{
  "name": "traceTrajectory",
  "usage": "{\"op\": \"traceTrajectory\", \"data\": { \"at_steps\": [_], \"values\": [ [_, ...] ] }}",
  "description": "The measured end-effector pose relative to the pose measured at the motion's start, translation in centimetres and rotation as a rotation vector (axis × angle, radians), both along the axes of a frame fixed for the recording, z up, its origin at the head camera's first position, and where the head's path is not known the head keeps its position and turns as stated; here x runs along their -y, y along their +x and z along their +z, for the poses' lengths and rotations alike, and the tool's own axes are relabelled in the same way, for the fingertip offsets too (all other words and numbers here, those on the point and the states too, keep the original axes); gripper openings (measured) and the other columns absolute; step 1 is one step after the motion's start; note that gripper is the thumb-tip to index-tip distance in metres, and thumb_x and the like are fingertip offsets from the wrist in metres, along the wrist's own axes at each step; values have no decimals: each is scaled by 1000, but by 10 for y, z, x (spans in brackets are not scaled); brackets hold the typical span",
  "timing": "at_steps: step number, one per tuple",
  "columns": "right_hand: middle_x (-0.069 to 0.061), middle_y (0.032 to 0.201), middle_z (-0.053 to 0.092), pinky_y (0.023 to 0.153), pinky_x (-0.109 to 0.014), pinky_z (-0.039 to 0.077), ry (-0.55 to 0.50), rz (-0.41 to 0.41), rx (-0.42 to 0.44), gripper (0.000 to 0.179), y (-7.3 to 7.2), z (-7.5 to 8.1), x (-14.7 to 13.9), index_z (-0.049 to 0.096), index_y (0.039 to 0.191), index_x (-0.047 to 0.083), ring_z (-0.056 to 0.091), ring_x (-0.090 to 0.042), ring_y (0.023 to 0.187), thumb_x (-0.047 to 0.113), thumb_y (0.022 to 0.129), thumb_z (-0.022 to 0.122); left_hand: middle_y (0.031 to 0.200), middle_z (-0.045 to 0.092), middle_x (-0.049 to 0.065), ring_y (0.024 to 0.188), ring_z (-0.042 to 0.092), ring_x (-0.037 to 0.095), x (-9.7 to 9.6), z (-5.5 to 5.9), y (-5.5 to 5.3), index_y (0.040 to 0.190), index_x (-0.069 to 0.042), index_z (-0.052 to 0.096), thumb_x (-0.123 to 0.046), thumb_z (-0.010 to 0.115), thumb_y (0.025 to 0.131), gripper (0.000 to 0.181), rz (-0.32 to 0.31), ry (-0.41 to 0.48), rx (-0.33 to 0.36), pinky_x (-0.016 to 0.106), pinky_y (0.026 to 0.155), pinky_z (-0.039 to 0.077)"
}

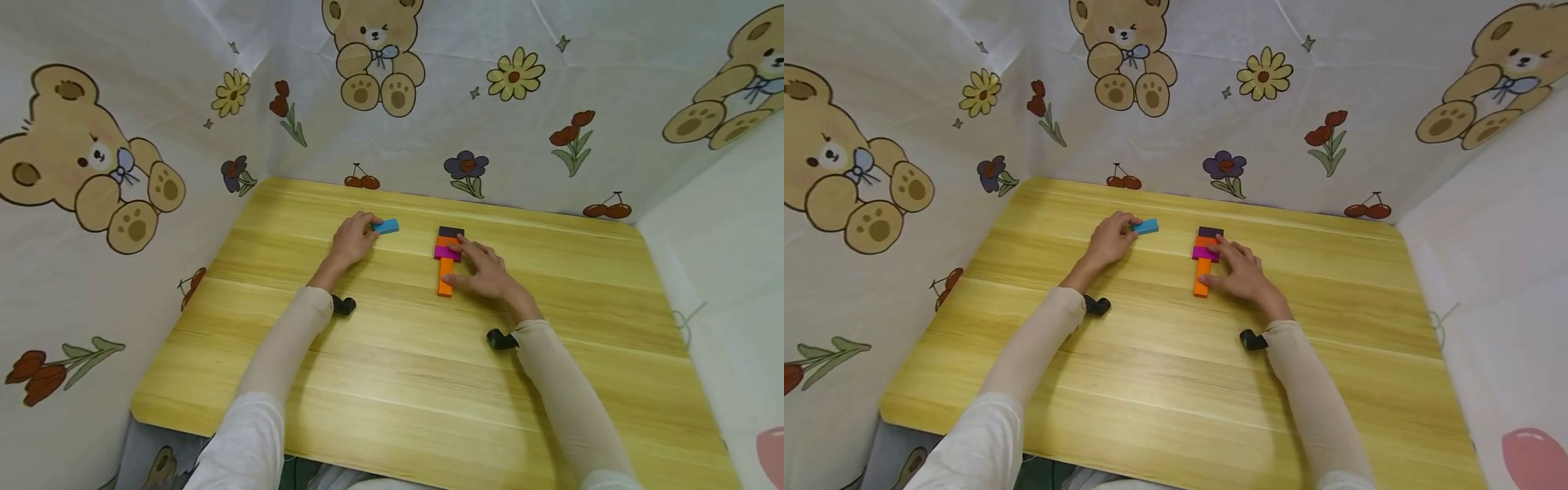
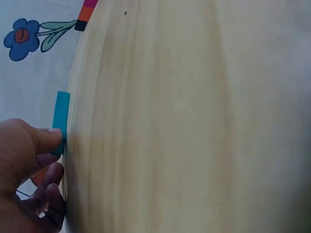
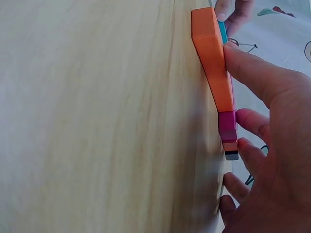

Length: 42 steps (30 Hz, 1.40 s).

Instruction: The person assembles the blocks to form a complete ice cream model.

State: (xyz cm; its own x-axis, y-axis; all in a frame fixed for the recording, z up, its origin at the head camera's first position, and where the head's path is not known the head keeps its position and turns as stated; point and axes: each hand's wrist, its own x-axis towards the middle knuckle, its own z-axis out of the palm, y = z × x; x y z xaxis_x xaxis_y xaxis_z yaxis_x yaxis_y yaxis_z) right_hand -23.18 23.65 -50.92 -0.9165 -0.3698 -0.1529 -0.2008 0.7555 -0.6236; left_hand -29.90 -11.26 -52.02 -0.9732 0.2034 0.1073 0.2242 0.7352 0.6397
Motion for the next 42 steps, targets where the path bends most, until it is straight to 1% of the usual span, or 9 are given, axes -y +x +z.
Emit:
{"op": "traceTrajectory", "data": {
  "at_steps": [8,12,19,22,25,30,33,37,42],
  "values": [
    [8,184,11,128,-68,8,-14,0,7,85,0,0,0,42,166,30,9,-41,168,61,94,76,132,69,8,114,64,31,0,4,-4,137,-18,73,-19,69,107,31,-6,-7,14,50,98,53],
    [9,184,10,128,-68,6,-21,5,16,84,0,-2,2,42,166,30,7,-41,168,61,95,75,134,70,10,116,61,33,3,0,-9,138,-18,74,-18,69,107,32,-25,21,17,50,100,51],
    [11,184,11,128,-67,6,-34,6,15,84,-1,-5,3,43,165,33,6,-39,169,63,94,75,130,72,11,95,53,30,2,-6,-20,138,-18,75,-18,70,106,32,-35,79,10,43,85,43],
    [11,184,11,128,-68,6,-40,4,18,83,0,-5,3,43,165,33,6,-39,169,63,94,75,138,71,9,104,60,30,-2,-6,-24,137,-17,76,-18,70,106,32,-37,108,25,44,93,49],
    [12,184,11,129,-67,5,-44,-2,25,83,1,-4,4,43,165,33,6,-38,169,62,94,76,145,70,7,122,62,32,-6,-7,-27,136,-17,77,-18,70,106,31,-20,129,45,48,106,51],
    [12,184,11,129,-67,5,-40,-10,34,83,3,-2,4,42,165,33,6,-39,169,61,94,76,145,72,7,138,60,32,-14,-5,-35,135,-18,78,-17,70,106,30,4,137,33,48,127,38],
    [11,184,11,129,-67,4,-49,-14,34,83,4,1,3,42,165,32,5,-38,169,59,95,76,144,73,6,136,63,30,-19,-5,-40,135,-19,78,-17,70,106,30,13,135,16,45,130,34],
    [10,184,11,129,-67,3,-52,-13,32,82,4,2,1,43,165,31,5,-39,169,58,96,76,143,74,4,130,65,29,-24,-5,-43,135,-21,78,-19,70,106,30,28,128,11,45,124,39],
    [11,184,11,130,-67,2,-49,-27,35,82,4,1,0,43,165,31,5,-38,169,58,95,76,142,74,4,131,66,29,-29,-4,-45,135,-22,78,-18,69,106,30,30,141,18,44,135,26]
  ]
}}
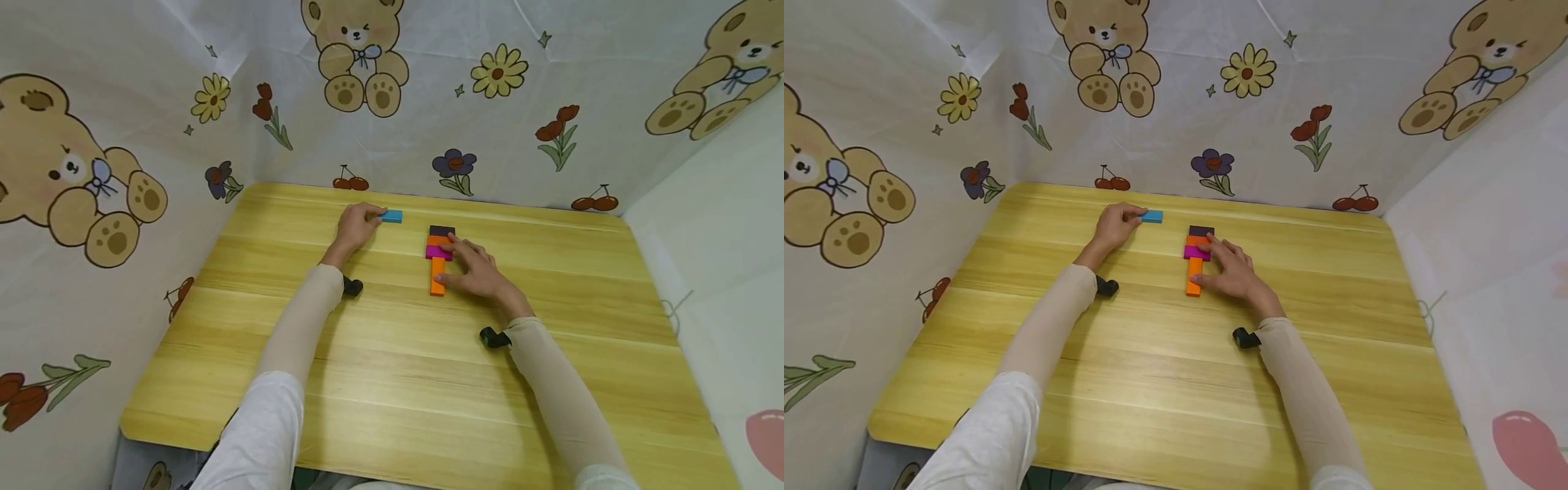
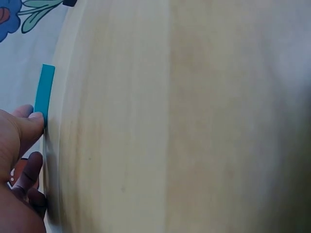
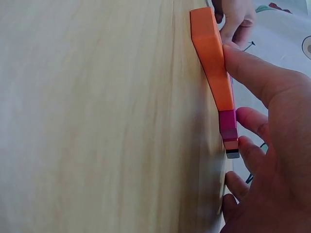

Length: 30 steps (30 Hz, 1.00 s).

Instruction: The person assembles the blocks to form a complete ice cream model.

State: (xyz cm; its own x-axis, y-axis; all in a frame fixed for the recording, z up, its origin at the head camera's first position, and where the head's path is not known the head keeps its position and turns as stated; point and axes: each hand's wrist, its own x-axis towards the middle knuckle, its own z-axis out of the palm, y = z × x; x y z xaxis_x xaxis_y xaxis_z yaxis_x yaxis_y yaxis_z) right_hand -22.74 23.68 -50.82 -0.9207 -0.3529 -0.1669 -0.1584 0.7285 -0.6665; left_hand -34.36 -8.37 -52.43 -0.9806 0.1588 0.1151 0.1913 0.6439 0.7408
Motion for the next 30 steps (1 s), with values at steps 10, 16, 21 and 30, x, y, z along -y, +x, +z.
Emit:
{"op": "traceTrajectory", "data": {
  "at_steps": [10,16,21,30],
  "values": [
    [11,184,11,130,-68,2,-24,1,-2,82,2,3,-1,43,165,31,4,-38,169,57,95,77,143,73,4,136,62,29,-9,2,0,135,-23,78,-20,70,106,30,30,17,32,52,129,33],
    [11,184,12,130,-67,2,-29,3,-6,81,1,0,0,44,165,32,5,-38,169,56,95,77,141,75,0,135,62,28,-17,2,-1,135,-26,78,-24,71,105,30,41,-28,11,52,127,25],
    [12,184,11,130,-66,2,-29,7,-4,81,1,-3,1,43,165,32,4,-37,169,57,95,77,139,76,0,126,59,30,-23,2,0,133,-27,79,-25,72,105,29,37,-28,15,48,108,31],
    [11,184,11,129,-68,1,-40,-1,3,81,2,0,2,43,165,32,3,-36,170,57,95,77,143,74,-1,127,57,28,-41,1,-3,134,-27,78,-25,72,104,30,22,-37,0,47,109,33]
  ]
}}
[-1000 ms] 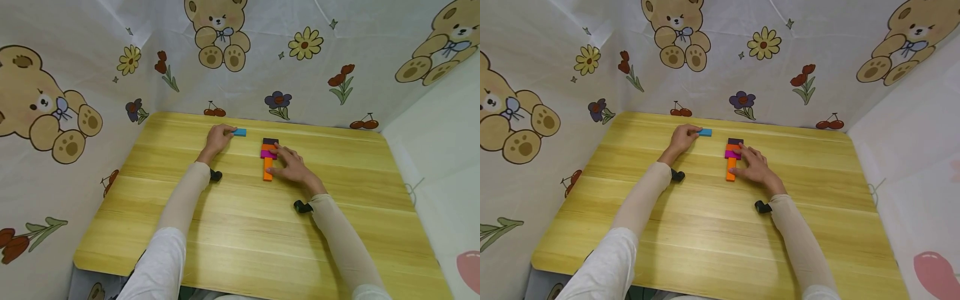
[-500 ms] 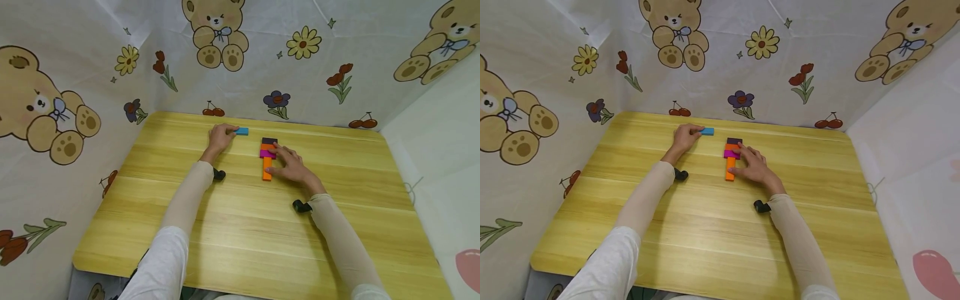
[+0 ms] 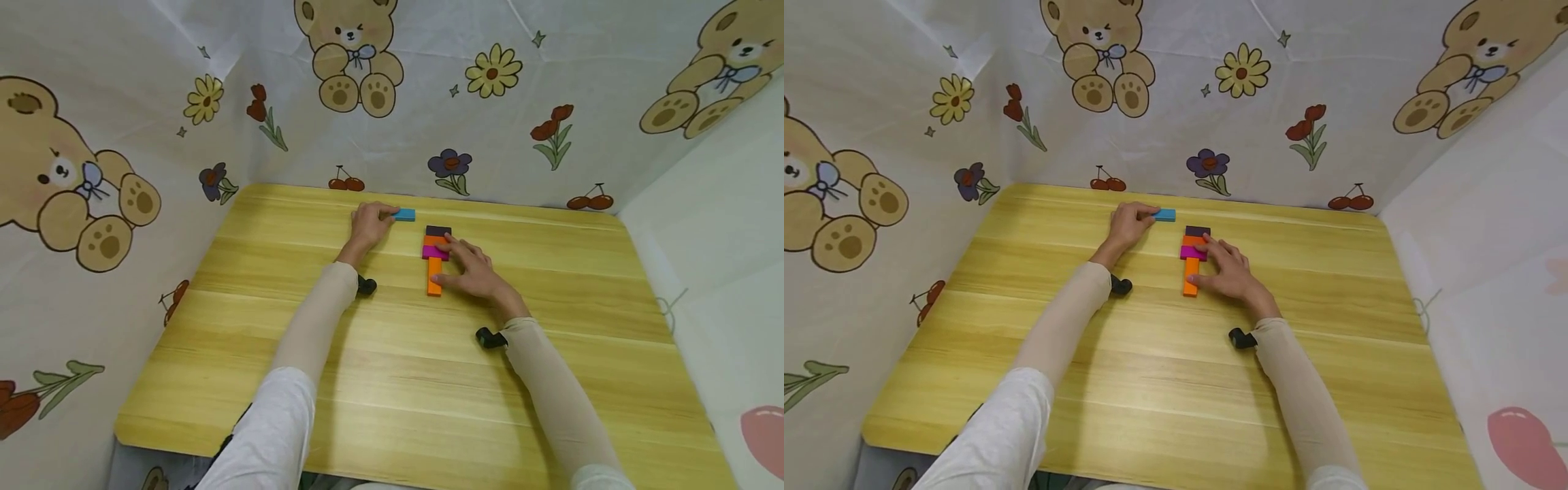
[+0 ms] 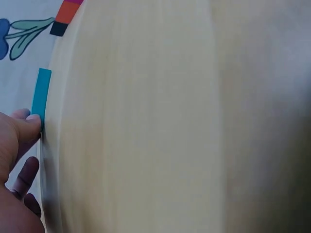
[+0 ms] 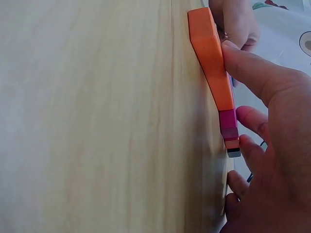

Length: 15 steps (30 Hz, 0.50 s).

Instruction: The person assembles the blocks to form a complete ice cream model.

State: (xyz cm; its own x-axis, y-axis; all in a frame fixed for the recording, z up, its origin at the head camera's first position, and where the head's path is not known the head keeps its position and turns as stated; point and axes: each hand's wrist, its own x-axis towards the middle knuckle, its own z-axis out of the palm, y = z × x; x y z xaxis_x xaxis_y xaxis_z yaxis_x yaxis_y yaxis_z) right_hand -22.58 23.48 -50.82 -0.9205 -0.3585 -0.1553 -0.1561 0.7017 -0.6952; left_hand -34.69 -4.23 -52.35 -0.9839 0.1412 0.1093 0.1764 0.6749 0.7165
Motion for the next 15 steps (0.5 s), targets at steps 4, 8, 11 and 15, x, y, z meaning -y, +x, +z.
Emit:
{"op": "traceTrajectory", "data": {
  "at_steps": [4,8,11,15],
  "values": [
    [10,184,12,129,-68,2,-2,4,2,81,1,-1,1,43,165,32,4,-38,169,57,95,76,145,73,-2,127,55,27,-7,-1,-1,134,-28,78,-26,71,105,30,-22,-45,2,46,108,33],
    [10,184,11,128,-68,3,3,11,-4,80,2,-2,0,42,166,33,4,-39,169,57,96,75,146,72,-1,121,55,27,-13,0,0,135,-29,77,-26,71,106,31,-54,-71,0,46,105,32],
    [9,184,11,128,-68,4,11,11,-14,80,1,-1,-1,42,165,33,4,-39,169,58,96,74,145,72,-1,116,54,26,-19,0,-1,136,-29,77,-26,71,106,31,-67,-73,-8,45,103,32],
    [10,184,12,128,-67,5,19,0,-17,80,0,0,-2,43,164,34,5,-37,169,60,95,74,144,73,-2,115,55,25,-28,0,-4,137,-29,76,-28,70,106,31,-83,-81,-21,44,102,33]
  ]
}}
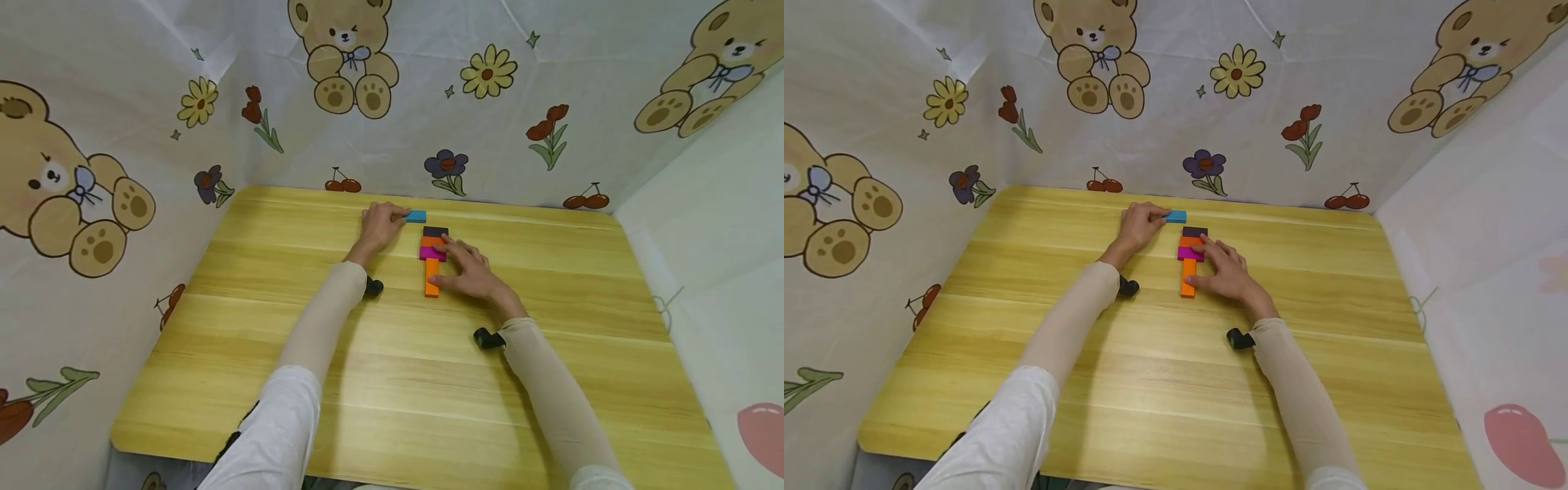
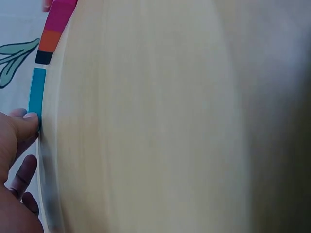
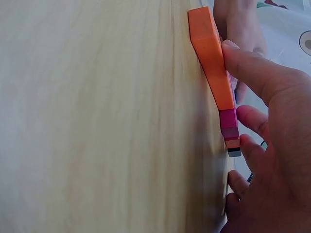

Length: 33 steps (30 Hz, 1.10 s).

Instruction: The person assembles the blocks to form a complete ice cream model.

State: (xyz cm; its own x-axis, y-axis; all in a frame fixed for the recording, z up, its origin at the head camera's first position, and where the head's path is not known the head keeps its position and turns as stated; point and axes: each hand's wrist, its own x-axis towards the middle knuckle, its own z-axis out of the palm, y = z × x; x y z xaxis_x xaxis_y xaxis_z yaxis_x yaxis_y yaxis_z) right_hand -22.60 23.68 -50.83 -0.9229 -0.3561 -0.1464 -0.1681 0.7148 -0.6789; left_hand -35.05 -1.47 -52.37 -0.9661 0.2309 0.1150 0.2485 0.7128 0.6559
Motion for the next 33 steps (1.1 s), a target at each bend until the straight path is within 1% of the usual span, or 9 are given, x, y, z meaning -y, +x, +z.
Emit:
{"op": "traceTrajectory", "data": {
  "at_steps": [7,11,15,20,23,27,29,33],
  "values": [
    [12,183,12,128,-66,6,-11,-1,4,80,-1,-1,-1,44,164,35,4,-36,169,61,95,75,142,74,-4,110,54,24,-14,-1,-4,136,-30,77,-29,70,106,30,-30,-15,-32,42,98,34],
    [13,183,12,128,-67,6,-17,-3,4,80,-1,-2,-1,44,164,35,5,-36,169,61,95,75,142,74,-3,109,54,23,-22,-1,-5,135,-28,77,-28,70,106,30,-52,-29,-47,42,96,34],
    [12,183,11,128,-67,6,-14,-4,-1,80,-1,-3,-2,43,164,35,5,-36,169,59,95,75,142,74,-3,110,55,24,-27,1,-4,136,-28,77,-28,70,106,30,-71,-35,-41,42,96,34],
    [12,183,13,128,-66,6,-24,-10,-9,80,0,-4,-1,45,163,34,5,-35,169,58,94,77,141,74,-5,111,55,22,-31,-1,-5,137,-31,76,-31,69,107,31,-80,-42,-31,41,97,34],
    [13,183,14,129,-65,6,-28,-13,-7,79,0,-3,0,46,163,34,5,-34,169,59,94,77,140,74,-4,112,55,23,-34,-2,-7,136,-31,76,-31,69,107,30,-84,-31,-34,41,96,34],
    [13,183,14,128,-65,6,-34,-13,-7,78,1,-3,-1,46,162,34,5,-34,169,59,94,76,138,75,-3,113,55,24,-38,-3,-8,134,-28,78,-30,67,108,28,-108,0,-41,42,97,36],
    [12,183,13,128,-66,5,-39,-11,-6,78,1,-2,-1,46,162,34,5,-34,169,58,95,76,138,75,-3,113,55,24,-41,-3,-8,134,-28,79,-30,67,108,28,-119,7,-38,43,98,36],
    [12,183,12,128,-67,5,-38,-8,-5,79,0,-3,-2,45,163,34,4,-36,169,58,95,76,139,75,-5,115,55,24,-44,0,-7,133,-29,79,-31,67,108,28,-117,-8,-23,43,98,37]
  ]
}}
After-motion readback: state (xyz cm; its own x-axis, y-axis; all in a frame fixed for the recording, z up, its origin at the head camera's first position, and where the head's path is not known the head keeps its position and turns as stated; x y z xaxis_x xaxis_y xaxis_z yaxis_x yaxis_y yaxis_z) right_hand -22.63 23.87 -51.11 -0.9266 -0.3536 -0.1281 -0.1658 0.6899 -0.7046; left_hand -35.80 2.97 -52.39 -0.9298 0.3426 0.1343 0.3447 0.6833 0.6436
